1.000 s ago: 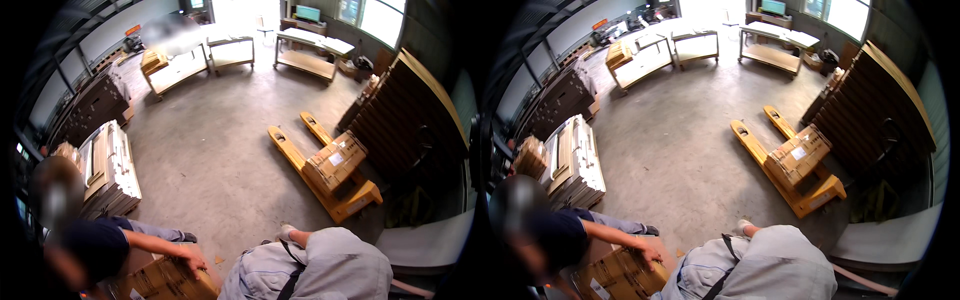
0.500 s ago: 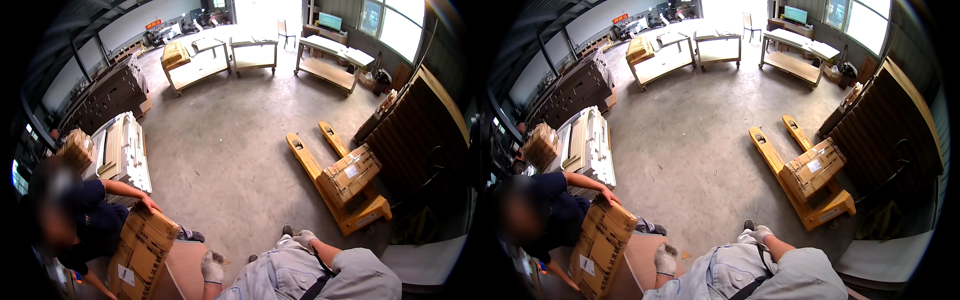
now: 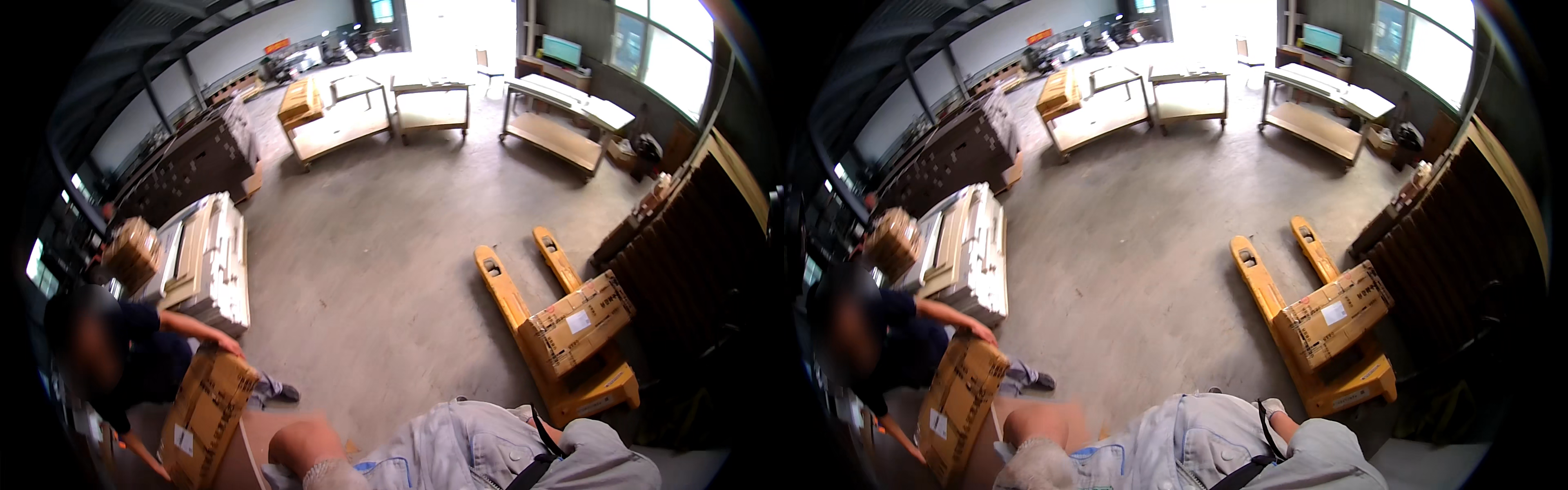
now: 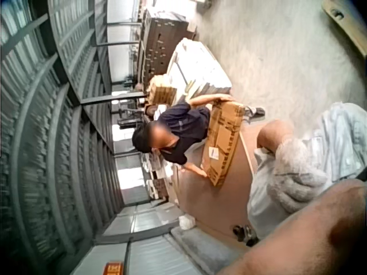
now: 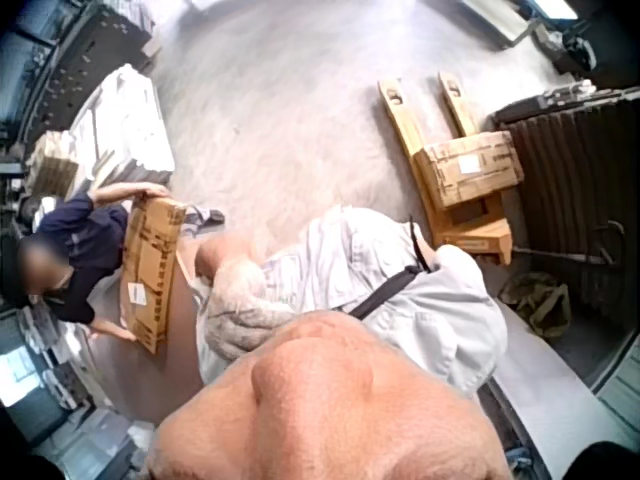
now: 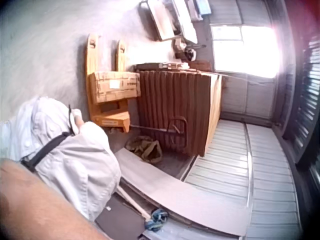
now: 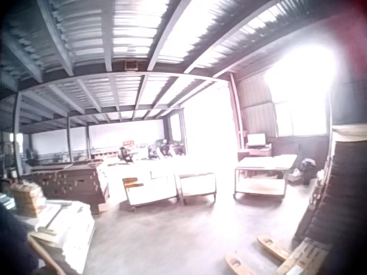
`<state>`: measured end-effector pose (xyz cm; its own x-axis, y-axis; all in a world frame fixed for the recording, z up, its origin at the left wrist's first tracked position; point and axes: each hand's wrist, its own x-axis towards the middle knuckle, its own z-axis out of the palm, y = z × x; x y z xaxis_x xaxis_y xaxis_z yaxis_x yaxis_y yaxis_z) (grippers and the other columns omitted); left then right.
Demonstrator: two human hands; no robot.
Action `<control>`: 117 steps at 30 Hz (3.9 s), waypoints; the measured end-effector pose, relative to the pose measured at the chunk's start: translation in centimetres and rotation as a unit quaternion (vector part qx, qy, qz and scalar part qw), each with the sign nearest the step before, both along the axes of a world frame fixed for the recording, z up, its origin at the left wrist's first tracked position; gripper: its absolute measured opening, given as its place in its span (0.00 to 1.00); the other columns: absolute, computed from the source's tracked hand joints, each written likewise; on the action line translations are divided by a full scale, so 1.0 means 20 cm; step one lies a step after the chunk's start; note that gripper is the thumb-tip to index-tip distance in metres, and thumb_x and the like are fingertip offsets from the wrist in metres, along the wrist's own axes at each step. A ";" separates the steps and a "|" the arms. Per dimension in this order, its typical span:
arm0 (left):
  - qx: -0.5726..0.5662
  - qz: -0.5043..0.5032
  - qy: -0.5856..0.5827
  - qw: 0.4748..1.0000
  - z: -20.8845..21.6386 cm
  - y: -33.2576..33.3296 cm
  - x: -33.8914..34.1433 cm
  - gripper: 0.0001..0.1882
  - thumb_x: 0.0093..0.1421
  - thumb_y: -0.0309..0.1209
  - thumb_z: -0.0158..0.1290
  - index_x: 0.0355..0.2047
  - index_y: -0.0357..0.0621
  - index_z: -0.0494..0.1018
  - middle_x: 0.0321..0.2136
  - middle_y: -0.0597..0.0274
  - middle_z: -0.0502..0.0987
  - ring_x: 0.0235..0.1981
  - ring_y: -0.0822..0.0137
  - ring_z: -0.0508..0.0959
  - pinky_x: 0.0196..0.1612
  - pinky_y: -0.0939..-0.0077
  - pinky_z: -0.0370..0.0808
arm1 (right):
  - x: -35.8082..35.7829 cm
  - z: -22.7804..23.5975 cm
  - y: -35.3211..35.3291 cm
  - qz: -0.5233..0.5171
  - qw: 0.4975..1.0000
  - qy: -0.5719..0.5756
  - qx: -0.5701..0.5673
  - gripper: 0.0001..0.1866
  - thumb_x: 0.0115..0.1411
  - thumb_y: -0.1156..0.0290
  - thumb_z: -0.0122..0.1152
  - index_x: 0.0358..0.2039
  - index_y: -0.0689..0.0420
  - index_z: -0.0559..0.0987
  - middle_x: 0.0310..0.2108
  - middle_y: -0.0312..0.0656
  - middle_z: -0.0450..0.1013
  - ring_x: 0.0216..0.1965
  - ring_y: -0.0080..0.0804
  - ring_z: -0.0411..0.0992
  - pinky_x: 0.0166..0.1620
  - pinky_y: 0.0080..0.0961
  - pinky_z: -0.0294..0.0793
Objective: The person places several white furniture panels into a large cardboard box on a workspace, with help from another person who uses a scanner on the panels. Both people then fold the box flaps over the panels and use a tape dispenser to seal the package.
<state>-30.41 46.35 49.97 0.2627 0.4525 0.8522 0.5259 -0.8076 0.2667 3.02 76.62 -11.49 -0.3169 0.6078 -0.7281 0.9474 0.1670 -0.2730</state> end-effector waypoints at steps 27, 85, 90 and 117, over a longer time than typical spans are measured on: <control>0.044 -0.168 0.107 0.979 -0.32 0.90 -0.32 0.11 0.54 0.27 0.62 0.38 0.38 0.78 0.30 0.61 0.76 0.30 0.64 0.78 0.34 0.64 0.77 | -0.30 1.27 0.35 -0.099 0.992 0.042 -0.072 0.29 0.60 0.49 0.67 0.50 0.62 0.87 0.51 0.56 0.83 0.56 0.49 0.80 0.60 0.39 0.77; -0.532 0.466 -0.142 0.693 -1.70 -0.56 -1.21 0.19 0.60 0.45 0.64 0.45 0.46 0.85 0.44 0.48 0.86 0.45 0.48 0.85 0.50 0.58 0.82 | -1.94 0.64 -0.43 0.156 0.986 -0.006 -0.061 0.33 0.63 0.45 0.64 0.58 0.59 0.84 0.60 0.57 0.78 0.63 0.51 0.76 0.64 0.42 0.73; -0.574 0.456 -0.095 0.674 -1.73 -0.62 -1.44 0.22 0.60 0.49 0.62 0.48 0.48 0.84 0.47 0.51 0.85 0.49 0.48 0.84 0.53 0.55 0.81 | -2.38 0.76 -0.53 0.305 0.951 0.024 -0.049 0.34 0.63 0.46 0.64 0.61 0.59 0.82 0.62 0.55 0.77 0.65 0.50 0.74 0.67 0.41 0.71; -0.660 0.398 -0.192 0.607 -1.88 1.09 -4.19 0.29 0.63 0.54 0.60 0.56 0.48 0.81 0.54 0.49 0.83 0.55 0.48 0.82 0.59 0.55 0.77 | -5.14 0.61 1.55 0.241 0.970 0.017 -0.036 0.34 0.65 0.44 0.62 0.57 0.63 0.83 0.59 0.55 0.79 0.63 0.50 0.76 0.65 0.43 0.73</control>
<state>-114.24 68.12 12.44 -0.5913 0.6610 -0.4619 0.3036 0.7131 0.6319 -99.85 107.64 0.79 -0.5761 0.3305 -0.7476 0.7542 0.5676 -0.3303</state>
